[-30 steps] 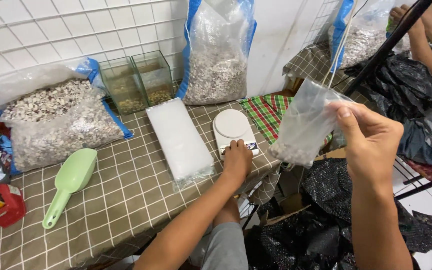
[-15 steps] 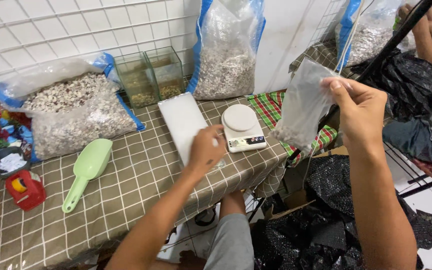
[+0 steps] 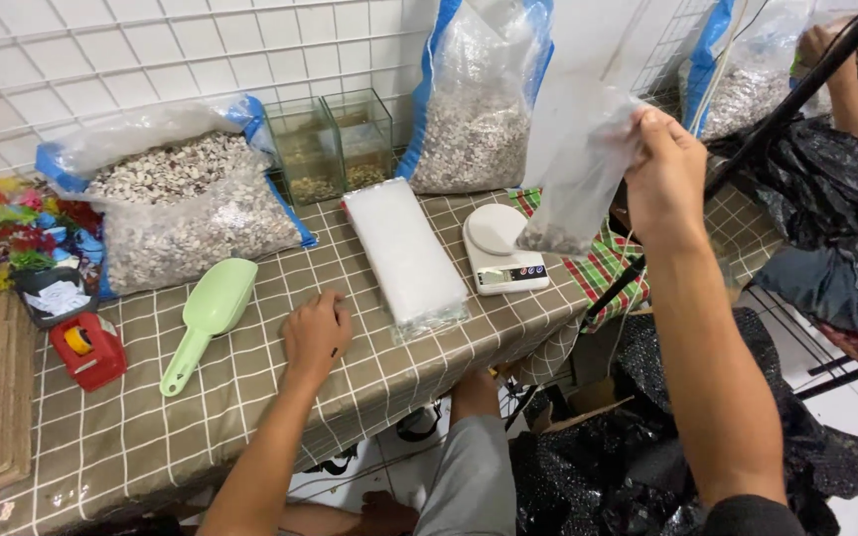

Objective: Package aquarium gravel and other small items into bags, weigh them, and wrap them for shipping.

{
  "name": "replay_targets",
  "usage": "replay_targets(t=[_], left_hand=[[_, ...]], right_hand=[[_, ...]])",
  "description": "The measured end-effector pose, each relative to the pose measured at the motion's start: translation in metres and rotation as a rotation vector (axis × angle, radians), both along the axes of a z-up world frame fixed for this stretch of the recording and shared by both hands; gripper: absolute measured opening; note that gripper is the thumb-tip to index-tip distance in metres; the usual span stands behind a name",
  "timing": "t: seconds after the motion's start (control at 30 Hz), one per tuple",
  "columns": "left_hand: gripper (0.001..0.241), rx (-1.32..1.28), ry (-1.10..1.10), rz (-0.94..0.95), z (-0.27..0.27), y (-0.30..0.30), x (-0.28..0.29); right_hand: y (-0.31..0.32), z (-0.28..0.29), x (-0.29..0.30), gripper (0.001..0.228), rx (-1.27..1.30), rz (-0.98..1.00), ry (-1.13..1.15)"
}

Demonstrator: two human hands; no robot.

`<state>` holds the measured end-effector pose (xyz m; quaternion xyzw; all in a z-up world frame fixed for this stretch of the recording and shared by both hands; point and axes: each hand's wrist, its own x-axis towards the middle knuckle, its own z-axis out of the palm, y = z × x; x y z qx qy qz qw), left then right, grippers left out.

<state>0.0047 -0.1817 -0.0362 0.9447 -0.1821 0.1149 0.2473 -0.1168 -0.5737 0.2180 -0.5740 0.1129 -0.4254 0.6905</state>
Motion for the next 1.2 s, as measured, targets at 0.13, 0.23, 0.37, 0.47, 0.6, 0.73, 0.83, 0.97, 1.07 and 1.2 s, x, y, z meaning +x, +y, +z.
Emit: replay_targets(t=[0.13,0.23,0.37,0.47,0.6,0.73,0.83,0.97,1.07,1.2], left_hand=[[0.022,0.005,0.001,-0.012,0.006,0.002,-0.002],[0.022,0.005,-0.008,-0.035,0.014,0.004,-0.003],[0.022,-0.028,0.051,-0.052,0.022,0.005,-0.007],[0.022,-0.015,0.057,-0.053,0.022,0.005,-0.006],[0.022,-0.007,0.060,-0.053,0.022,0.005,-0.005],[0.023,-0.030,0.068,-0.051,0.022,0.004,-0.004],[0.023,-0.006,0.067,-0.039,0.015,0.004,-0.002],[0.022,-0.021,0.049,-0.043,0.017,0.004,-0.003],[0.021,-0.029,0.042,-0.046,0.022,0.003,-0.003],[0.022,-0.014,0.051,-0.050,0.022,0.005,-0.004]], right_hand=[[-0.026,-0.028,0.049,0.013,0.095,-0.022,-0.091],[-0.024,-0.037,0.069,0.013,0.121,-0.061,-0.123],[-0.025,-0.049,0.087,0.011,0.114,-0.104,-0.113],[-0.033,-0.062,0.102,0.010,0.135,-0.124,-0.107],[-0.041,-0.079,0.124,0.009,0.171,-0.158,-0.098],[-0.048,-0.092,0.148,0.008,0.203,-0.165,-0.107],[-0.052,-0.109,0.158,0.011,0.208,-0.193,-0.080],[-0.060,-0.147,0.163,0.013,0.153,-0.266,-0.001],[-0.032,-0.137,0.145,0.013,0.157,-0.316,0.033],[-0.009,-0.124,0.118,0.042,0.017,-0.366,0.042]])
